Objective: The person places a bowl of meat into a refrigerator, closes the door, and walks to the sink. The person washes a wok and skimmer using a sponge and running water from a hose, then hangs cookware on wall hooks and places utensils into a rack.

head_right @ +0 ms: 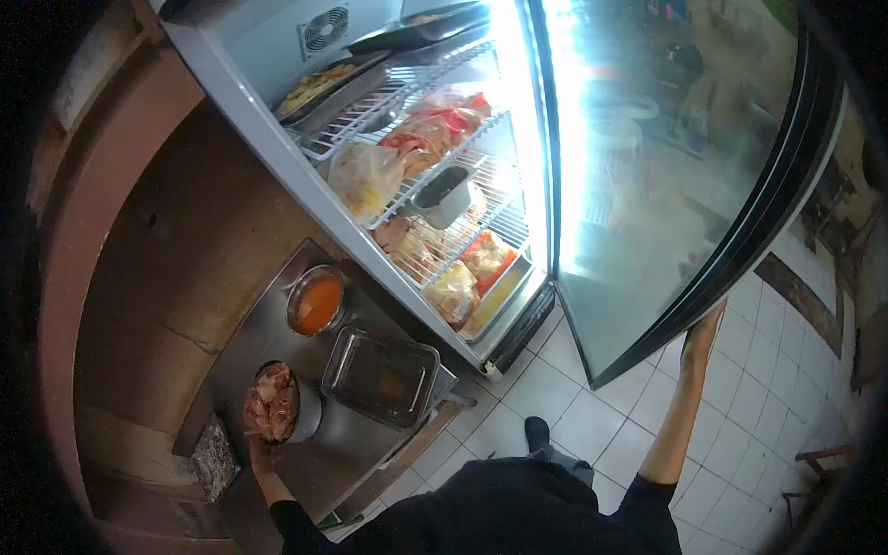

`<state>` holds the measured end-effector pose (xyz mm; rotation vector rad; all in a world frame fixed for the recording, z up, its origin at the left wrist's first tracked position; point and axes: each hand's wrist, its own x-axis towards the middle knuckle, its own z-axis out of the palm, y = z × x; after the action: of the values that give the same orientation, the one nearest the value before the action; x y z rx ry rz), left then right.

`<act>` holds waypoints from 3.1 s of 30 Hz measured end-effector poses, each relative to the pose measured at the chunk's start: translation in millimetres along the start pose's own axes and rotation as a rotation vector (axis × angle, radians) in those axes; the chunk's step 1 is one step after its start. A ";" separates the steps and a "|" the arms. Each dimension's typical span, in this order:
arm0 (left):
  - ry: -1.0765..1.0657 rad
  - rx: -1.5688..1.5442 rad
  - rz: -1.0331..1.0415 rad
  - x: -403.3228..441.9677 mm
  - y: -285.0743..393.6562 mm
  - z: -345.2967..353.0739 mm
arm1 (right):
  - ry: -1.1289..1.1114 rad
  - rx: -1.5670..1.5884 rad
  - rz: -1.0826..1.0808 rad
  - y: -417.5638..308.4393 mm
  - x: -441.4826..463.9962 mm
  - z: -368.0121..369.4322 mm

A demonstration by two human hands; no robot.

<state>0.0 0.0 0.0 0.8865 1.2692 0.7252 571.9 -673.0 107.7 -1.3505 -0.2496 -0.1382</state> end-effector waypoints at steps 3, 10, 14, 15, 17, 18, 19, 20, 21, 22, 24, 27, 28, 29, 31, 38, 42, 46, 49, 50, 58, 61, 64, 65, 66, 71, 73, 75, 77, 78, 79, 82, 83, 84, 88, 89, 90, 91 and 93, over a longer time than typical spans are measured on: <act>0.001 -0.108 0.020 1.3 -27.0 -0.8 | 0.231 0.021 -0.085 10.7 -2.8 -20.9; -0.265 -0.241 0.139 17.1 -23.7 -3.0 | 0.831 -0.733 -0.717 9.6 -36.0 66.8; -0.244 -0.115 0.243 -25.4 -16.5 26.9 | -0.113 -0.458 -0.102 30.3 20.6 196.9; -0.211 -0.062 0.253 -21.7 -20.0 25.7 | -0.213 -0.582 -0.247 59.3 47.3 219.5; -0.113 -0.086 0.244 -27.4 -20.0 37.7 | -0.471 -0.698 -0.121 73.3 95.4 267.2; -0.117 -0.111 0.264 -24.9 -20.6 39.8 | -0.398 -0.729 -0.243 101.6 119.1 293.0; 0.081 0.609 0.252 -22.1 -20.8 36.9 | -0.325 -0.753 -0.361 130.4 143.0 321.6; 0.253 1.323 0.142 -19.8 -20.7 34.2 | -0.134 -0.885 -0.553 139.7 161.5 346.5; 0.188 0.967 0.097 0.4 -32.9 8.5 | -0.132 -0.864 -0.575 165.3 187.5 366.5; 0.149 0.550 0.047 21.1 -45.1 -17.3 | -0.291 -0.911 -0.583 197.7 217.7 381.4; 0.162 0.112 0.022 27.7 -58.3 -26.3 | -0.307 -0.979 -0.594 182.7 226.9 388.0; 0.209 0.139 0.184 20.6 -62.1 -5.2 | -0.404 -0.849 -0.504 186.8 245.5 391.1; 0.221 0.170 0.244 18.6 -58.7 3.4 | -0.487 -0.697 -0.397 192.4 256.4 387.0; 0.233 0.198 0.306 18.2 -57.4 3.9 | -0.568 -0.546 -0.290 196.8 268.1 386.8; 0.254 0.279 0.432 19.9 -54.5 9.9 | -0.866 -0.820 -0.100 149.3 274.5 366.2; 0.309 0.465 0.652 34.3 -52.5 44.6 | -0.795 -0.460 0.166 201.0 276.1 317.9; 0.309 0.517 0.713 37.4 -49.0 55.1 | -0.614 -0.353 0.150 201.7 278.3 294.9; 0.294 0.535 0.759 35.8 -49.9 55.8 | -0.328 -0.249 0.103 206.2 286.6 272.7; 0.287 0.543 0.793 36.3 -50.1 51.0 | -0.199 -0.331 0.126 201.2 292.6 273.3; 0.282 0.539 0.803 36.1 -51.8 49.5 | -0.130 -0.422 0.115 201.9 295.4 275.6; 0.257 0.588 0.774 2.4 -40.7 45.4 | -0.031 -0.552 0.052 196.0 289.8 283.3; 0.152 0.282 0.762 -8.2 -32.0 34.6 | -0.065 -0.201 0.215 197.8 275.1 279.1; 0.335 -0.069 0.359 -35.5 -19.0 44.0 | 0.174 -0.416 0.096 255.8 283.8 269.3; 0.329 -0.057 0.357 -29.0 -27.2 31.5 | 0.292 -0.341 0.066 251.4 274.7 271.8; 0.303 -0.075 0.310 -25.5 -29.5 26.4 | 0.261 -0.260 0.051 237.0 260.1 269.2; 0.002 0.061 0.253 -45.8 -9.7 38.8 | 0.036 -0.292 0.176 98.2 112.7 303.9; 0.084 0.122 0.188 -28.6 -11.6 20.3 | -0.350 -0.227 0.088 81.0 23.8 330.8; -0.261 0.162 0.229 -23.2 -22.4 -12.8 | -0.738 -0.195 0.019 78.0 -53.3 359.3; -0.089 0.013 0.149 -41.0 -15.2 15.7 | -0.994 -0.084 0.206 59.3 -104.8 400.1; -0.031 0.033 0.159 -57.9 -7.6 32.9 | -1.085 -0.026 0.094 75.3 -125.8 423.7; 0.018 0.052 0.171 -71.9 -0.4 47.9 | -1.165 0.033 -0.027 91.9 -144.6 449.3; 0.051 0.146 0.185 -70.9 -4.4 49.2 | -1.232 -0.140 -0.246 120.3 -192.3 538.6; 0.038 0.093 0.207 -48.5 -20.7 40.4 | -1.198 -0.165 -0.290 125.0 -205.8 562.9; 0.019 0.041 0.231 -36.2 -29.6 34.2 | -1.196 -0.167 -0.293 142.3 -225.2 588.6; 0.046 -0.002 0.174 -52.0 -42.9 36.5 | -1.340 -0.383 -0.159 186.0 -263.9 645.6; 0.056 -0.011 0.118 -51.6 -56.1 28.2 | -1.451 -0.387 -0.003 176.4 -270.9 642.4; 0.051 -0.007 0.108 -57.2 -52.9 10.1 | -1.550 -0.407 0.160 161.4 -275.9 637.9; 0.020 -0.015 0.156 -66.7 -59.9 -0.4 | -1.635 -0.441 0.316 148.1 -281.4 633.9; 0.060 0.048 0.212 -100.3 -56.0 -3.0 | -1.501 -0.365 0.241 158.1 -314.8 620.2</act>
<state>-20.8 -113.0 -0.4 1.0561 1.2609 0.8973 245.3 -48.1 -0.2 -1.5990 -1.3451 1.1291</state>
